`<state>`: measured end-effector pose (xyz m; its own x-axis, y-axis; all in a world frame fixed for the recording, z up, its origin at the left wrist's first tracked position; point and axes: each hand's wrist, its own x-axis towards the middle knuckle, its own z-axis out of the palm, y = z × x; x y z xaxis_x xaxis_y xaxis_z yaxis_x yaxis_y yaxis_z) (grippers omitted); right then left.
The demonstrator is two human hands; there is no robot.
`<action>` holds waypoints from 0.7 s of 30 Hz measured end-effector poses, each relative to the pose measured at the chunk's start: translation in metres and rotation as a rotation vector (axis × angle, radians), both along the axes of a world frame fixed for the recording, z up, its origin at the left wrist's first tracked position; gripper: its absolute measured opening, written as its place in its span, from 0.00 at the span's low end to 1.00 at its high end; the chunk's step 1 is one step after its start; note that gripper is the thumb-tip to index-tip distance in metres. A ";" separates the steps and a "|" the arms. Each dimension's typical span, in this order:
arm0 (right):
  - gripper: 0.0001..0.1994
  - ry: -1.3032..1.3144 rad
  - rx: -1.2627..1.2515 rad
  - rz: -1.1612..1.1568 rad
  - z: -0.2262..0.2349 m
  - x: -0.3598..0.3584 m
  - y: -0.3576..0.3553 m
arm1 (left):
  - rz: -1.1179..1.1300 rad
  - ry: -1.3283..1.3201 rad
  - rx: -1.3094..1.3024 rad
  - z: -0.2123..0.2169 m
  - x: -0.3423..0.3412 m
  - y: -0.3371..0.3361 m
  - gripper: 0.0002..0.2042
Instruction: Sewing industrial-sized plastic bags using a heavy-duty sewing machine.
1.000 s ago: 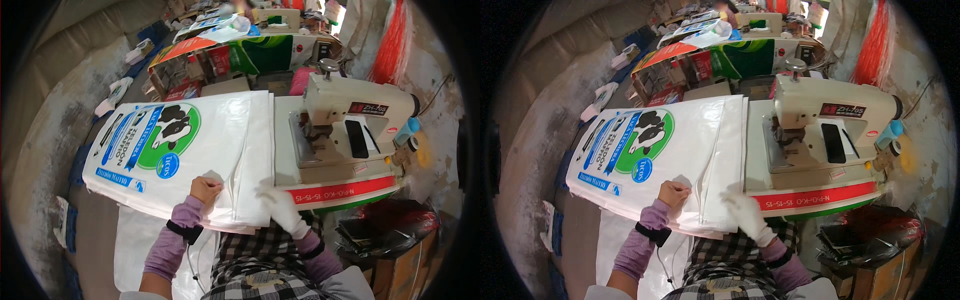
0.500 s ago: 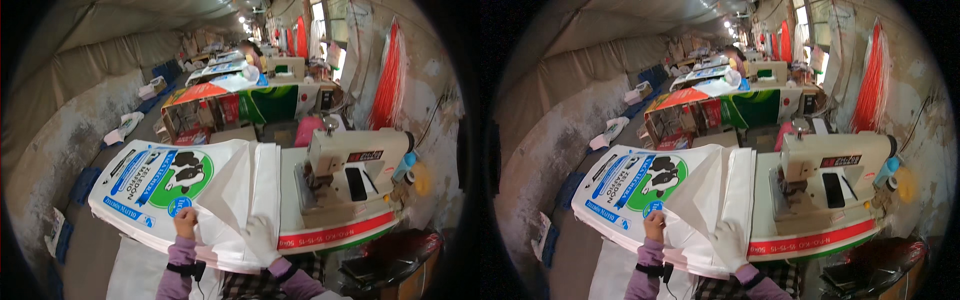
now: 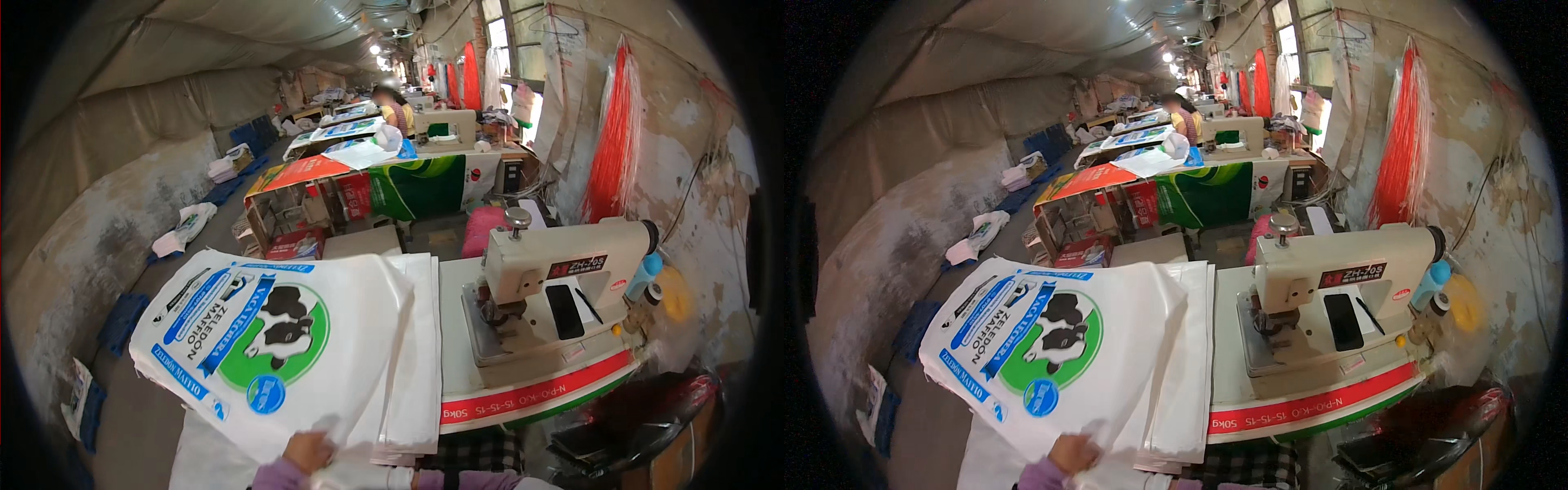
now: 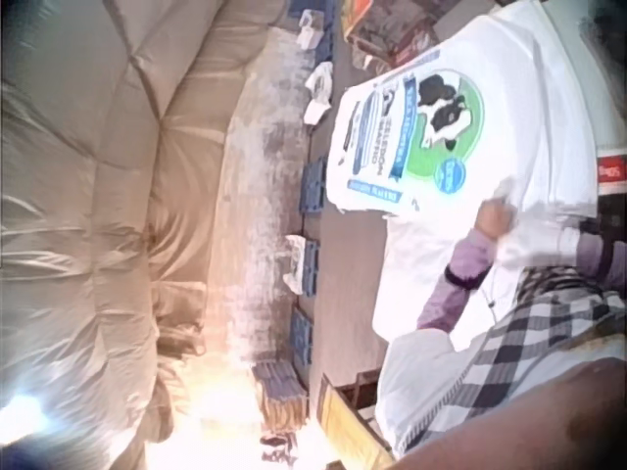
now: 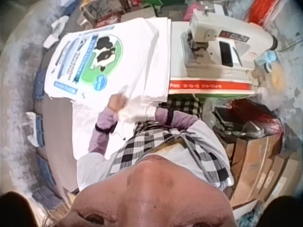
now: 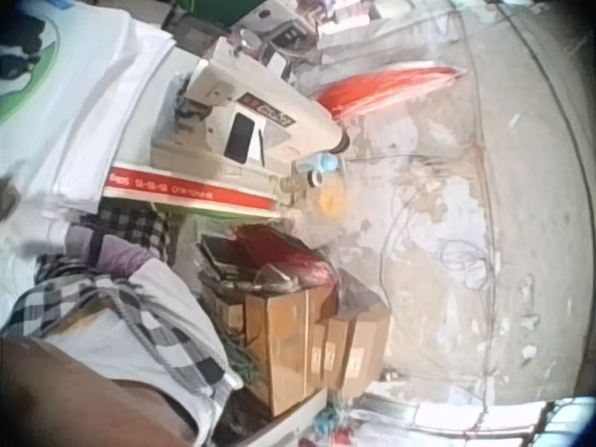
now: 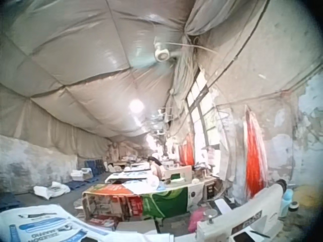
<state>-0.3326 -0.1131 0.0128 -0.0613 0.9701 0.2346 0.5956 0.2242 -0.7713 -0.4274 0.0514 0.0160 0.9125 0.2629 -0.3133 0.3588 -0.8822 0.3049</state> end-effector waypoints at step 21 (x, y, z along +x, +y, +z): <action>0.09 -0.563 0.608 -0.950 0.021 0.241 -0.040 | 0.393 -0.434 -0.057 0.014 -0.217 -0.068 0.09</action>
<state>-0.0918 -0.1531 0.0333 0.3634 0.4311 0.8259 0.9282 -0.2433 -0.2814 -0.6446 -0.0161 0.0300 0.7979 0.6012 0.0436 0.4876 -0.6863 0.5396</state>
